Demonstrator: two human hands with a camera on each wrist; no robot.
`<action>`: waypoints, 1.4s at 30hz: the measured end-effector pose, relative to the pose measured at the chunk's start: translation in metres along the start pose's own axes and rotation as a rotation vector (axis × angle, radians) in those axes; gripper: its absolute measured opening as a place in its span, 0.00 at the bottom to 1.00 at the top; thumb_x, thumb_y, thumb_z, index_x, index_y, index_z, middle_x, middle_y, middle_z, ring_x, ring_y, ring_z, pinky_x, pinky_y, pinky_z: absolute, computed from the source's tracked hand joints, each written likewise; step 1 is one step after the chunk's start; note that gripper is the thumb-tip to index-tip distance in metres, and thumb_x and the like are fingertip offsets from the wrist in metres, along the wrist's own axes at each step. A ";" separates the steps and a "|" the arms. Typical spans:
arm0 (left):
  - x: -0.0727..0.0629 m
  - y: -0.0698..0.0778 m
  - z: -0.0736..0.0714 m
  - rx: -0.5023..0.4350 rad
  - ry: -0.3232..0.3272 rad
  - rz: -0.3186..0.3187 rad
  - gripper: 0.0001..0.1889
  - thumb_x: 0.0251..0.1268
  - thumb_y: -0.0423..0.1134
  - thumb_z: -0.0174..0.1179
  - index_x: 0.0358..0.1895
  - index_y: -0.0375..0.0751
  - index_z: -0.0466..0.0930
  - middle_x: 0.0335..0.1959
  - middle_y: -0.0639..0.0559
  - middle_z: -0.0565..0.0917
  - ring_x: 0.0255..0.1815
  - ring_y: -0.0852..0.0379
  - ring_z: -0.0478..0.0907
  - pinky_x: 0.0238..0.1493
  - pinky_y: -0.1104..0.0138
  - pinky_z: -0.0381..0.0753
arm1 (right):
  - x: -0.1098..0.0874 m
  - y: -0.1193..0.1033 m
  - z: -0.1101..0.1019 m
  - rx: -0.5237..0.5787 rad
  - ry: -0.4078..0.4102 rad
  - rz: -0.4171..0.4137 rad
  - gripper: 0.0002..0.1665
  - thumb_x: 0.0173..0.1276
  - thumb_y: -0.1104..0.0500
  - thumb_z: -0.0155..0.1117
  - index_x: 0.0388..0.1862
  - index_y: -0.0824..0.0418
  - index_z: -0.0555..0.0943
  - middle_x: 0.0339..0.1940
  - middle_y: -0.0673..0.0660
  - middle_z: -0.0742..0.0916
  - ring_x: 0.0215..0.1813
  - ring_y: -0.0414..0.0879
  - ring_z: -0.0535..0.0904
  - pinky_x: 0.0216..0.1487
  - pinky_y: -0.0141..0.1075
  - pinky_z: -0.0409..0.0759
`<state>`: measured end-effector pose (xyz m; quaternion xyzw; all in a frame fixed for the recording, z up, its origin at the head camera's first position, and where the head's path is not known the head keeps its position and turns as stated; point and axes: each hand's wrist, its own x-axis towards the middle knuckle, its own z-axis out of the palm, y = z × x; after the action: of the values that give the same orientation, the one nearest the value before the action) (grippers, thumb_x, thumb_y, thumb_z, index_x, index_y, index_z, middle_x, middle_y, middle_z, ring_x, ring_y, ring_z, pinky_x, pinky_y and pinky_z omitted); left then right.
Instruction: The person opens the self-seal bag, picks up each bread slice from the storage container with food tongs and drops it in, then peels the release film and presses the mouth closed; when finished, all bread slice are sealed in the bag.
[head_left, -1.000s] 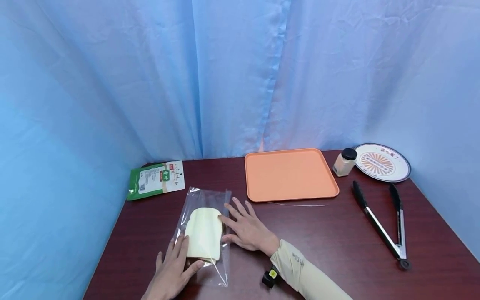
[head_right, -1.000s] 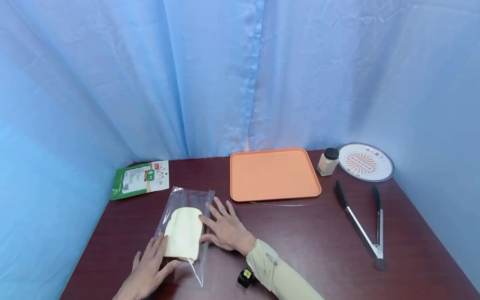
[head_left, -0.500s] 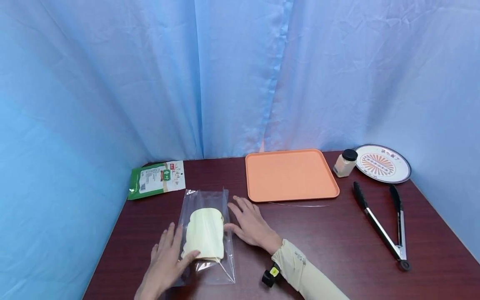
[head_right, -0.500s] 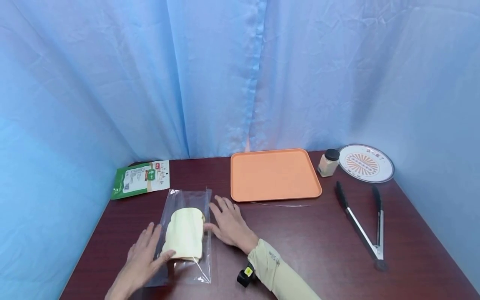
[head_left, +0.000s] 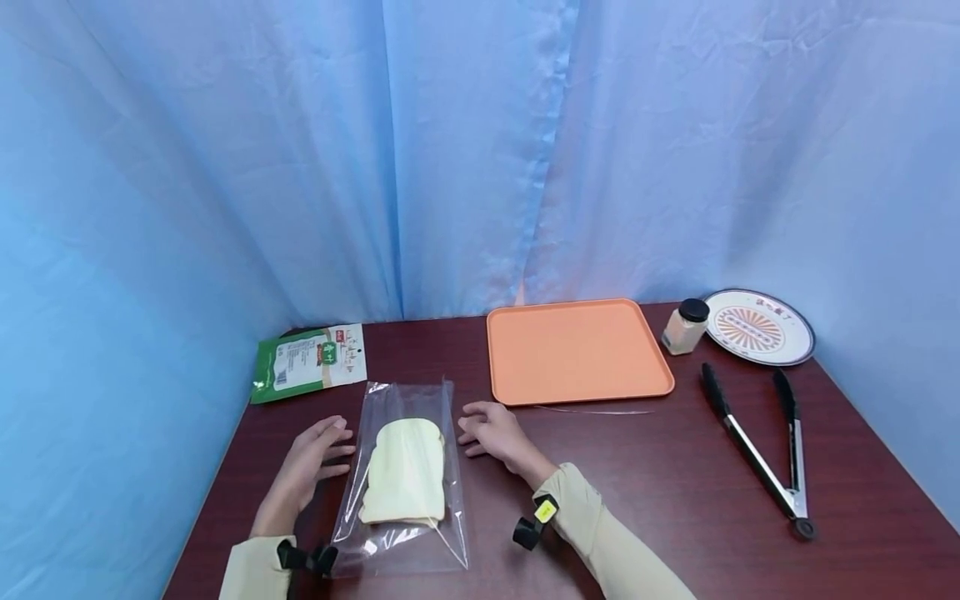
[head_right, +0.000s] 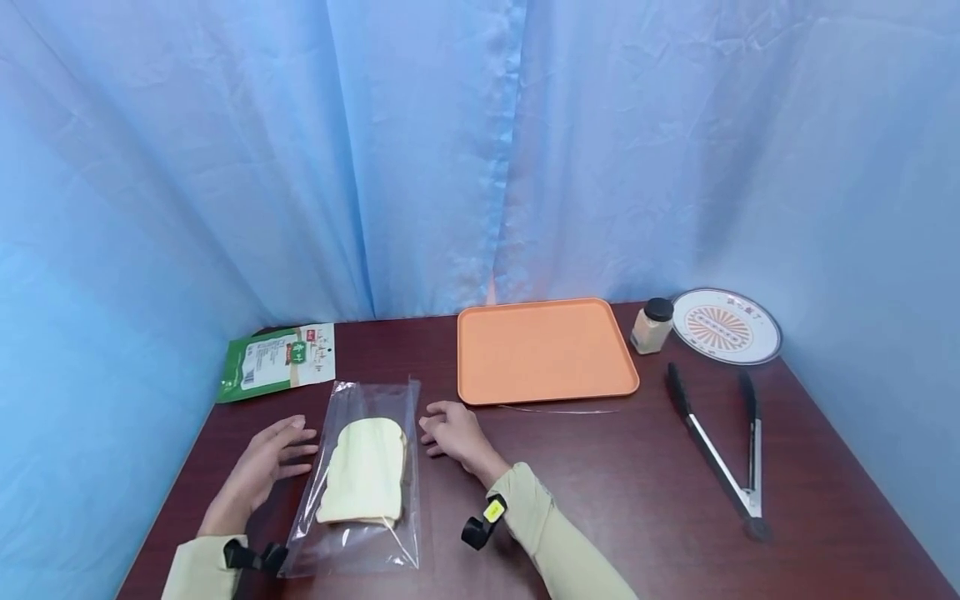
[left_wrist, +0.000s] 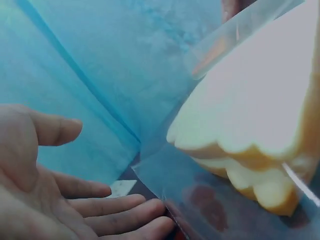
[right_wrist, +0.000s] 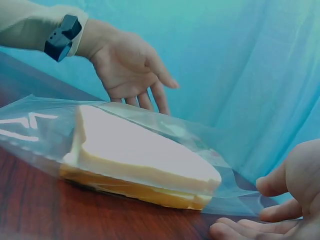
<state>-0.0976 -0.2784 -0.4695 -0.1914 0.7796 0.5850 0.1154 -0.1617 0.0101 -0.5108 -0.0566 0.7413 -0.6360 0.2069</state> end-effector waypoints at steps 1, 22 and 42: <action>0.003 -0.001 0.000 -0.018 0.010 -0.005 0.32 0.81 0.50 0.44 0.76 0.32 0.55 0.68 0.29 0.70 0.57 0.47 0.81 0.51 0.61 0.86 | 0.002 -0.001 0.001 0.011 -0.003 0.017 0.23 0.74 0.62 0.56 0.64 0.75 0.73 0.52 0.72 0.86 0.42 0.53 0.89 0.36 0.41 0.88; 0.031 0.000 0.013 0.072 0.118 0.014 0.15 0.71 0.34 0.54 0.52 0.25 0.80 0.24 0.56 0.78 0.23 0.60 0.74 0.25 0.69 0.71 | 0.026 -0.009 0.018 -0.177 0.041 0.081 0.09 0.71 0.58 0.63 0.37 0.62 0.86 0.22 0.52 0.84 0.18 0.40 0.80 0.17 0.30 0.77; 0.028 0.000 0.009 0.035 0.135 0.028 0.10 0.70 0.31 0.56 0.43 0.25 0.82 0.24 0.57 0.79 0.23 0.61 0.74 0.23 0.70 0.78 | 0.021 -0.006 -0.002 -0.003 0.024 0.075 0.08 0.69 0.64 0.60 0.35 0.69 0.82 0.26 0.56 0.86 0.24 0.42 0.84 0.24 0.37 0.85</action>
<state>-0.1231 -0.2741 -0.4833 -0.2175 0.7982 0.5588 0.0575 -0.1830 0.0030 -0.5096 -0.0212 0.7462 -0.6273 0.2216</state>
